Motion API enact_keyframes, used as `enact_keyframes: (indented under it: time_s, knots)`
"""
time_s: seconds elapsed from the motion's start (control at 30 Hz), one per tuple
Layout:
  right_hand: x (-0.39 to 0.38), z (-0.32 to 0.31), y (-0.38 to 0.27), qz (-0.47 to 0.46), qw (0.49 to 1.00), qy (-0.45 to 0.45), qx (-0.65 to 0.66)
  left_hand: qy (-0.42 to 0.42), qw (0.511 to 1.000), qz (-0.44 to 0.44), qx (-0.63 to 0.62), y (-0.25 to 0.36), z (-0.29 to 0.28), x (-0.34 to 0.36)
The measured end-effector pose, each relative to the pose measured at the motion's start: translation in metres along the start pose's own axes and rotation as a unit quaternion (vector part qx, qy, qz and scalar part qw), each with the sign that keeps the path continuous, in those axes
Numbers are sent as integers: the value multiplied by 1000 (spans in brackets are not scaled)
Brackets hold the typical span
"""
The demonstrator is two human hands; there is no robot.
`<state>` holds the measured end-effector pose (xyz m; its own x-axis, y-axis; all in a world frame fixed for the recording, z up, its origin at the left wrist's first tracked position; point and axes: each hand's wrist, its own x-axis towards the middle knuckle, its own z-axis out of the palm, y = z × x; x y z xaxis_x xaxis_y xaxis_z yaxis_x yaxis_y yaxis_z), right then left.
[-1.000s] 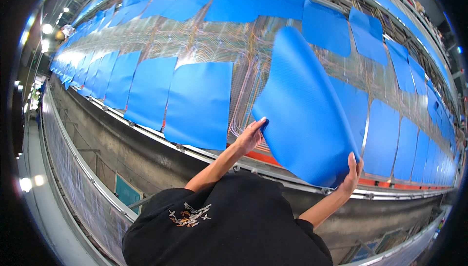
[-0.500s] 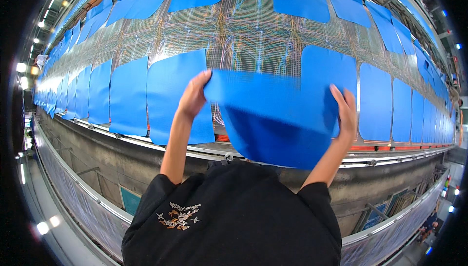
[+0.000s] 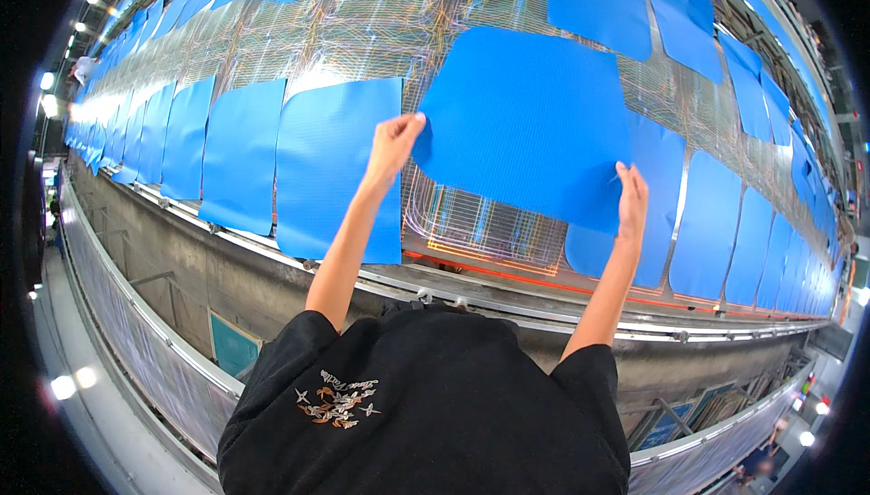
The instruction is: The person repeatedly places blue protective film sheets onto a large curved surface with a grid pattern. They align each sheet, smooth it down with both hands, and then retrieve another sheet to continue the process.
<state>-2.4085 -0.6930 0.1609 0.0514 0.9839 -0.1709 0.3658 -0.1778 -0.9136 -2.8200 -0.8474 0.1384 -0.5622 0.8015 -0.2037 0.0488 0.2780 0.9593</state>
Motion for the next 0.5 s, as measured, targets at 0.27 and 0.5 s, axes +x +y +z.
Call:
enact_keyframes:
  time_s: [0.27,0.5]
  knots:
    - [-27,52,170,-4,994,-44,-100,68,978,-142,139,-135,5,-43]
    - [-50,60,183,22,992,-17,-123,89,975,-135,154,-158,3,-67]
